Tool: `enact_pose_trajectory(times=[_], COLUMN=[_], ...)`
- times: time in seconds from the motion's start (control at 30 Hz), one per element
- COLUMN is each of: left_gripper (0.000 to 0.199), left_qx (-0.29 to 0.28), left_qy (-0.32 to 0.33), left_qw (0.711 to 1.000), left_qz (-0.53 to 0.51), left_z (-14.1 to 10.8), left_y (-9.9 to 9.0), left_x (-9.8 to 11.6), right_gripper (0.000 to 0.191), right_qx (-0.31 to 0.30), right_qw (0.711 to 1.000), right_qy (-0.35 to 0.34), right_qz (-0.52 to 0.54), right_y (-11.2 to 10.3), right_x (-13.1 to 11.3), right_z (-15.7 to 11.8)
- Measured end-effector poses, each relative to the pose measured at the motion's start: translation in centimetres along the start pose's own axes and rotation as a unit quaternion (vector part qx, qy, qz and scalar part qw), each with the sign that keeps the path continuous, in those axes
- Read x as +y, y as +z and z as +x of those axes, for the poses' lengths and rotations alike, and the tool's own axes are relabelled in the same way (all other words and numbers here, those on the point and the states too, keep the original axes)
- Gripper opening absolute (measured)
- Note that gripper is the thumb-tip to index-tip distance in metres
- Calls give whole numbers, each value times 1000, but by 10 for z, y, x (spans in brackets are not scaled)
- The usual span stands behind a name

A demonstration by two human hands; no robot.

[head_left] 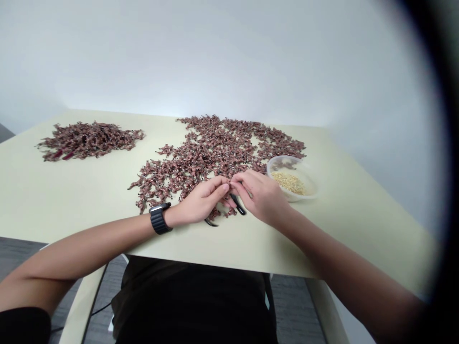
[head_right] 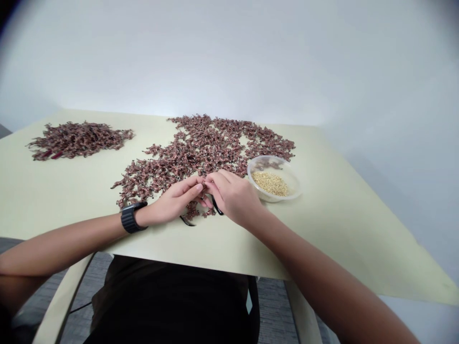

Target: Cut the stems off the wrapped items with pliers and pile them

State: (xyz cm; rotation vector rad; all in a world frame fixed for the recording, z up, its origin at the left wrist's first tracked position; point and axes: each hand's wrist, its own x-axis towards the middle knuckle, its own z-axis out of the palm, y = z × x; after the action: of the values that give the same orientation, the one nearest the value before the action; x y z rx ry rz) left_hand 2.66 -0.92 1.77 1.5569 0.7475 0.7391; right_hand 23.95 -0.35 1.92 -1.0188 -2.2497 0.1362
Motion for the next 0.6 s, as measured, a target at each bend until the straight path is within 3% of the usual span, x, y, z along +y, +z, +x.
enact_pose_trajectory(times=[0.13, 0.27, 0.4, 0.6], left_gripper=[27, 18, 18, 19], left_qx=[39, 77, 78, 87], left_qy=[59, 101, 111, 128], left_qw=[982, 945, 932, 922], left_qz=[173, 301, 336, 354], left_z=[-1, -1, -2, -2], left_y=[-3, -7, -9, -9], left_x=[1, 0, -5, -6], right_gripper=[15, 14, 17, 19], right_qx=[16, 44, 29, 17], right_qw=[1000, 984, 953, 948], right_qy=[25, 144, 229, 230], right_qz=[6, 96, 197, 220], right_y=[2, 3, 4, 5], right_x=[-6, -16, -19, -16], right_z=[0, 1, 4, 4])
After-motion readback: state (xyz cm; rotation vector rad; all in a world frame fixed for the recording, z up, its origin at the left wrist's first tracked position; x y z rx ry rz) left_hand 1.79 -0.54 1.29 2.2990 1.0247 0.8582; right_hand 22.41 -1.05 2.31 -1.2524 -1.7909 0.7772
